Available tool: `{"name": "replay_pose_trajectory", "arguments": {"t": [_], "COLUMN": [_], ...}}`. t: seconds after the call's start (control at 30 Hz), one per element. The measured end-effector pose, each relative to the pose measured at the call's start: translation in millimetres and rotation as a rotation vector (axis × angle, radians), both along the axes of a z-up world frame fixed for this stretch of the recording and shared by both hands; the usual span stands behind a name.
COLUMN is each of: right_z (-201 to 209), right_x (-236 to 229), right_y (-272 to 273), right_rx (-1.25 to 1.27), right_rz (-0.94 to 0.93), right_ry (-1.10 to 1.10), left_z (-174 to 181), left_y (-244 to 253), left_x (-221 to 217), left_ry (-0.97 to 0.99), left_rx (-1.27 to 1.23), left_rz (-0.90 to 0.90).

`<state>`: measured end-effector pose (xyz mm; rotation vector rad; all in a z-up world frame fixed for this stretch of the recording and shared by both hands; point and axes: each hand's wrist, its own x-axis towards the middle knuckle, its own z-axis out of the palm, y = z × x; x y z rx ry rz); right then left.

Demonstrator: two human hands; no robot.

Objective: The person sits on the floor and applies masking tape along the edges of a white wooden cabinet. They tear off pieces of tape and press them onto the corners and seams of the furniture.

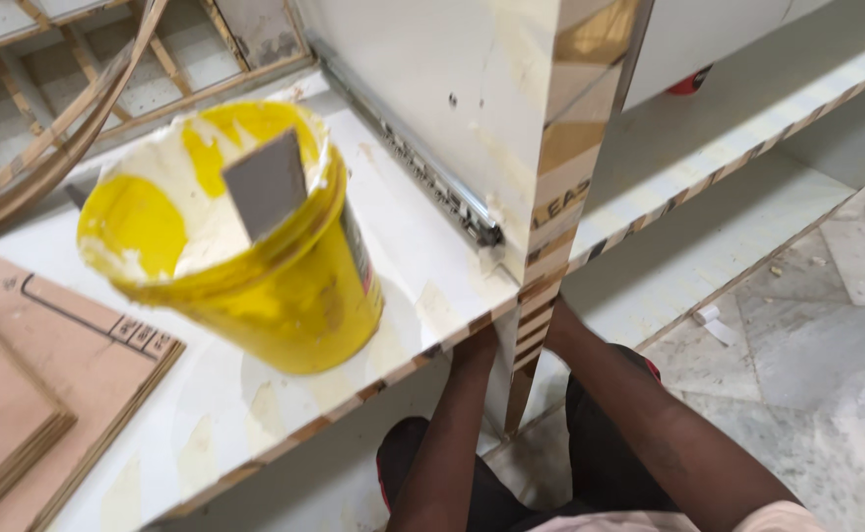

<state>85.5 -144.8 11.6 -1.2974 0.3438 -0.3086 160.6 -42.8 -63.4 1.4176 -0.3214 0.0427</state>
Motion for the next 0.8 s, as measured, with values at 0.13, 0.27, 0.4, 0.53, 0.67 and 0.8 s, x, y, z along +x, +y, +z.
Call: {"name": "replay_pose_trajectory", "arguments": {"t": [0.13, 0.27, 0.4, 0.53, 0.67, 0.8], "right_z": [-0.5, -17.5, -33.6, -46.7, -51.3, -45.8], "right_x": [40.7, 50.9, 49.2, 58.3, 68.5, 63.1], "right_y": [12.3, 11.3, -9.0, -21.9, -31.9, -56.4], "right_rx": [-0.088, -0.129, -0.151, -0.202, -0.278, -0.409], "right_rz": [-0.037, 0.032, 0.173, 0.354, 0.496, 0.594], "right_ry": [0.023, 0.044, 0.067, 0.096, 0.111, 0.121], "left_z": [22.2, 28.1, 24.8, 3.6, -14.4, -19.5], "left_y": [4.1, 23.5, 43.3, 34.7, 28.4, 29.7], "left_x": [14.5, 16.1, 17.0, 28.9, 36.9, 3.7], "left_ry": [-0.021, -0.015, -0.003, -0.028, -0.03, 0.016], "left_rx": [-0.049, -0.065, -0.092, 0.002, 0.182, 0.355], "left_rz": [-0.042, -0.032, 0.02, 0.179, 0.358, 0.476]}}
